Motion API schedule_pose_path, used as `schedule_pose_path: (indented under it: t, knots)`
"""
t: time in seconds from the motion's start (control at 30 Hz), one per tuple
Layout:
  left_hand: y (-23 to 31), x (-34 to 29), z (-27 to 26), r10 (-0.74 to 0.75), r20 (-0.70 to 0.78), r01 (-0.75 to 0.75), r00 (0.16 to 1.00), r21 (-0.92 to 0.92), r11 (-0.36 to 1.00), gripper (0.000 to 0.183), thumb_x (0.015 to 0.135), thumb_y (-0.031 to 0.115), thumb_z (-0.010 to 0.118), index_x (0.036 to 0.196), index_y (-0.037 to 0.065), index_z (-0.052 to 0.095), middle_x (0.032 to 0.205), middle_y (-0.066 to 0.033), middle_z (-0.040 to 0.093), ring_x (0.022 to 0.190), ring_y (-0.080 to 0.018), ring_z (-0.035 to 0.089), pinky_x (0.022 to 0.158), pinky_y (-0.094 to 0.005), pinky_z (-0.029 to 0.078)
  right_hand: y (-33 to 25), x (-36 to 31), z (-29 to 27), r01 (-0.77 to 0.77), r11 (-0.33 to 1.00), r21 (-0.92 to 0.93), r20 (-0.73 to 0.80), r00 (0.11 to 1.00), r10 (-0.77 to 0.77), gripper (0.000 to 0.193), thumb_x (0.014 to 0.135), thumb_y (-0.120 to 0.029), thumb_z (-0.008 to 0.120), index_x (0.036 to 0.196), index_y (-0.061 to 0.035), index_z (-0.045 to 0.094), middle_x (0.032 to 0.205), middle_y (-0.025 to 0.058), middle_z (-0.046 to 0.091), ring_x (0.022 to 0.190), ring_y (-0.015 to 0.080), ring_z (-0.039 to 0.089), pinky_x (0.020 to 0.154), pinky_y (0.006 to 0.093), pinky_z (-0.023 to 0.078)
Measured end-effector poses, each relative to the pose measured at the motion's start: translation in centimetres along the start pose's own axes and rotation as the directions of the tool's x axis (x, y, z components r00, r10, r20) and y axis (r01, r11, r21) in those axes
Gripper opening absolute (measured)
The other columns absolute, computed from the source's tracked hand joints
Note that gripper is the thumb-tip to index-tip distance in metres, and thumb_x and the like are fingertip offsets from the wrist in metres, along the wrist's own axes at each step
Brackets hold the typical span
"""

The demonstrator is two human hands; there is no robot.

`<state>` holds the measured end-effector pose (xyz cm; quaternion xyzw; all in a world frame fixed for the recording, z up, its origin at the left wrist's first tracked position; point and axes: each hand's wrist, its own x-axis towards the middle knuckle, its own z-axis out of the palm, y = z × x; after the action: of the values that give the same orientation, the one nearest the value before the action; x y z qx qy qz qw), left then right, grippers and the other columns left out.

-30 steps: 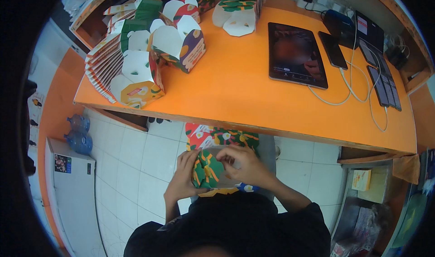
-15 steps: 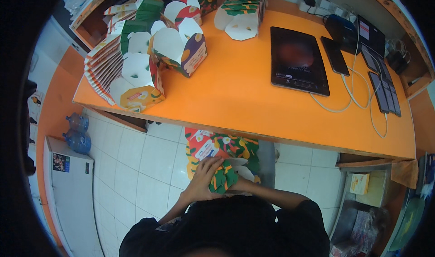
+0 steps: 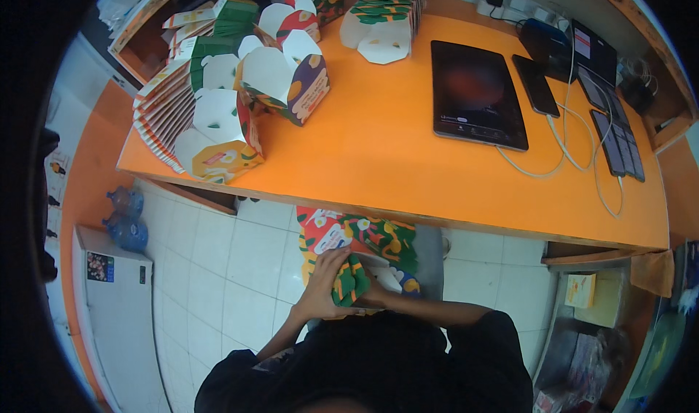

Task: The person assembles flat-packed paperboard food boxes at a counter. They fold the panels, tuck flaps, and form the box shape, then place the finished boxes on the counter. The process is repeated for several boxes.

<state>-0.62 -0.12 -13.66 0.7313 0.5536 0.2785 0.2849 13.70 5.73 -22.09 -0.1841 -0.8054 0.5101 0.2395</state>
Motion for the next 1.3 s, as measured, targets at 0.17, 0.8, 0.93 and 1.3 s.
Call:
schedule_pose_path:
  t: [0.17,0.8,0.93,1.3]
  knots:
    - [0.7,1.0,-0.9,0.010,0.066,-0.012,0.998,0.026,1.000,0.106,0.057,0.038,0.086,0.141,0.004,0.032,0.141,-0.0194,0.037,0.131,-0.0393,0.032,0.108,-0.0483,0.030,0.4,0.3,-0.1,0.041,0.997,-0.070,0.006,0.999,-0.040,0.049,0.083,-0.029,0.067,0.121,-0.0033,0.050,0.121,0.0183,0.054,0.115,0.0313,0.053,0.096,0.0412,0.042]
    - [-2.2,-3.0,-0.8,-0.224,-0.251,0.168,0.942,-0.225,0.960,0.116,0.054,0.025,0.093,0.141,0.010,0.018,0.139,-0.0216,0.024,0.135,-0.0378,0.025,0.112,-0.0435,0.027,-20.1,20.8,-11.3,0.580,0.778,-0.242,-0.201,0.754,-0.625,0.051,0.079,-0.017,0.070,0.126,-0.0076,0.052,0.129,0.0199,0.048,0.121,0.0369,0.046,0.098,0.0455,0.040]
    - [-2.2,-2.9,0.5,-0.180,-0.311,0.127,0.933,-0.183,0.975,0.114,0.055,0.023,0.093,0.140,0.011,0.017,0.138,-0.0223,0.026,0.134,-0.0380,0.027,0.111,-0.0432,0.030,-19.4,24.4,-9.8,0.503,0.780,-0.372,-0.076,0.821,-0.566,0.035,0.078,-0.007,0.064,0.112,-0.0055,0.060,0.111,0.0148,0.061,0.106,0.0312,0.058,0.093,0.0390,0.045]
    - [-3.8,-4.0,-4.0,-0.258,-0.060,0.193,0.964,-0.512,0.837,0.124,0.056,0.018,0.092,0.142,0.008,0.002,0.142,-0.0194,0.022,0.133,-0.0353,0.034,0.109,-0.0434,0.035,-16.3,11.8,-17.5,0.529,0.834,0.154,0.173,0.817,-0.550,0.019,0.060,0.011,0.056,0.069,-0.0054,0.063,0.070,0.0032,0.061,0.073,0.0237,0.062,0.089,0.0420,0.047]
